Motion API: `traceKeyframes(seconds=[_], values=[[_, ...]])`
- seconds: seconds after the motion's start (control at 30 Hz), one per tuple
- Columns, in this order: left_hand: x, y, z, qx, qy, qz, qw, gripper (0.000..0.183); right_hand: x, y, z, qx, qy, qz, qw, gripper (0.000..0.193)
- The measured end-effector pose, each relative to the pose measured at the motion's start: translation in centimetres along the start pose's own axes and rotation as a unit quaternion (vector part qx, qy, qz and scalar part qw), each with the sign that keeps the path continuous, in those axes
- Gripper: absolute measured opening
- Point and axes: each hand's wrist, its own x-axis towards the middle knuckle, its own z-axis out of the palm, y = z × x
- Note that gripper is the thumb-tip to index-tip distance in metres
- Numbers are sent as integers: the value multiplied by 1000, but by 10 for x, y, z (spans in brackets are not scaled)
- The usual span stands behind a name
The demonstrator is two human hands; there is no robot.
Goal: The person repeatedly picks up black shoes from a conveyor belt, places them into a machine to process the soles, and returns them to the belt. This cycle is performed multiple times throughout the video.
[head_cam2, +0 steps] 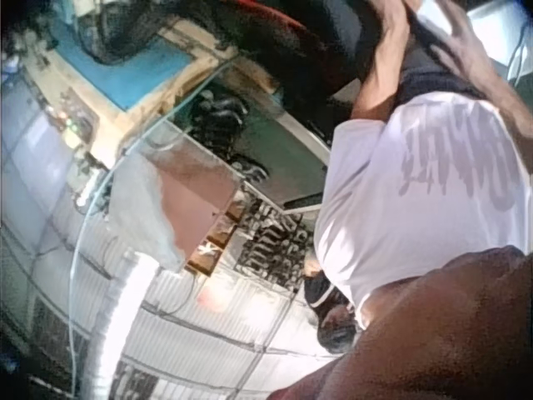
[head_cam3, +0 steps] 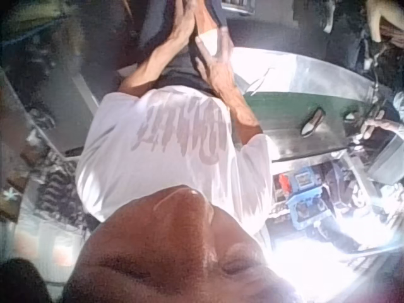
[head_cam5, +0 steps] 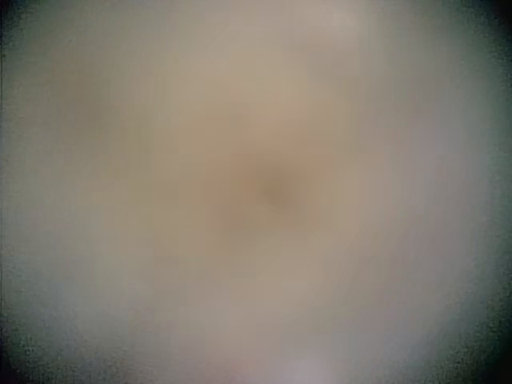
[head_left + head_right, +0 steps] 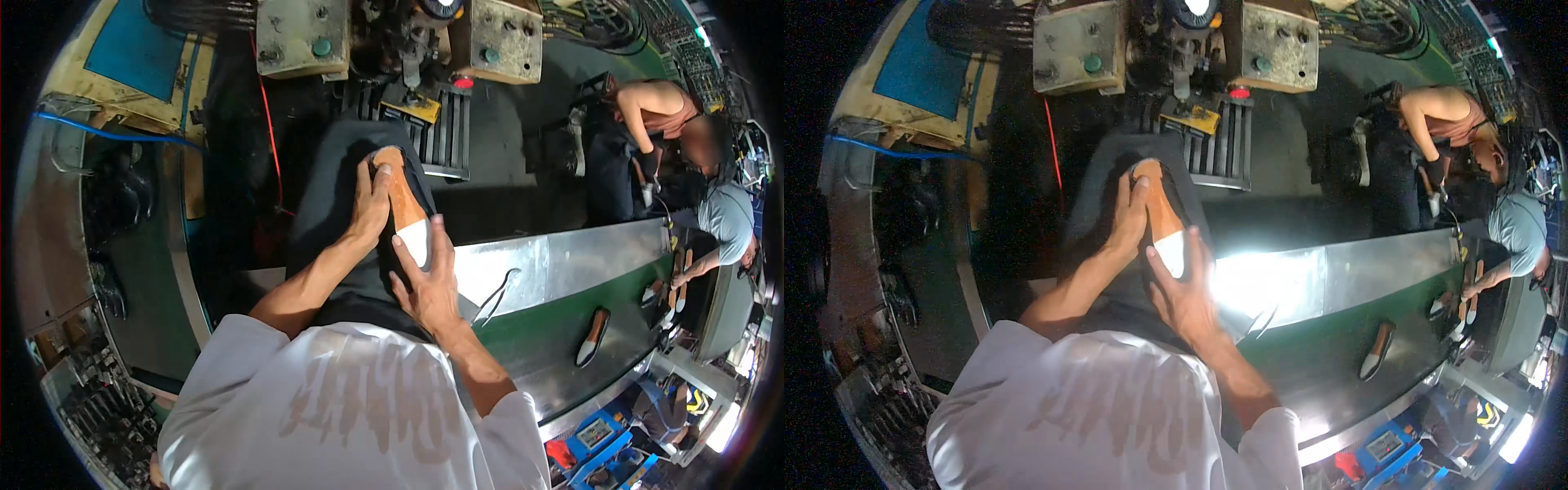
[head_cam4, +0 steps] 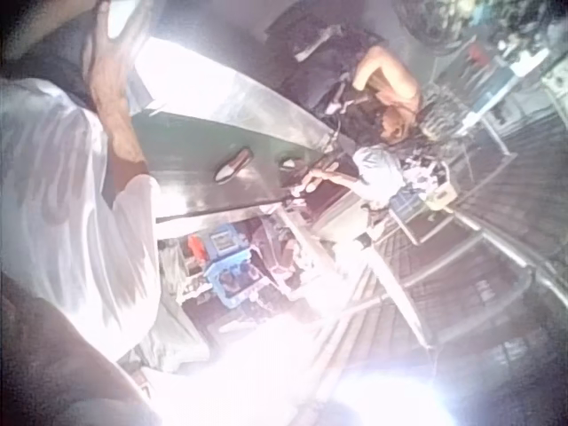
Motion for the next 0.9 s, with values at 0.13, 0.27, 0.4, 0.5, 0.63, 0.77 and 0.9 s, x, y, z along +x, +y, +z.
traceKeyframes(seconds=[0.13,0.27,0.4,0.5,0.63,0.77,0.9], values=[[26,12,-24,250,-44,85,963,56,22,-3,-5,-57,-64,40,996,74],[66,29,-38,170,-149,111,968,36,19,5,-8,-40,-63,-14,997,83],[67,22,-30,212,-101,158,959,28,22,8,-9,-16,-37,0,999,79],[54,21,-12,186,-43,192,963,24,20,15,-6,-23,-28,-6,999,80],[51,25,6,202,-6,233,951,21,20,23,-6,-8,-27,6,1000,80],[58,18,14,229,-26,243,942,21,22,21,-9,-3,-11,37,999,65],[88,43,18,177,-129,148,964,23,32,29,-30,63,30,85,994,61]])
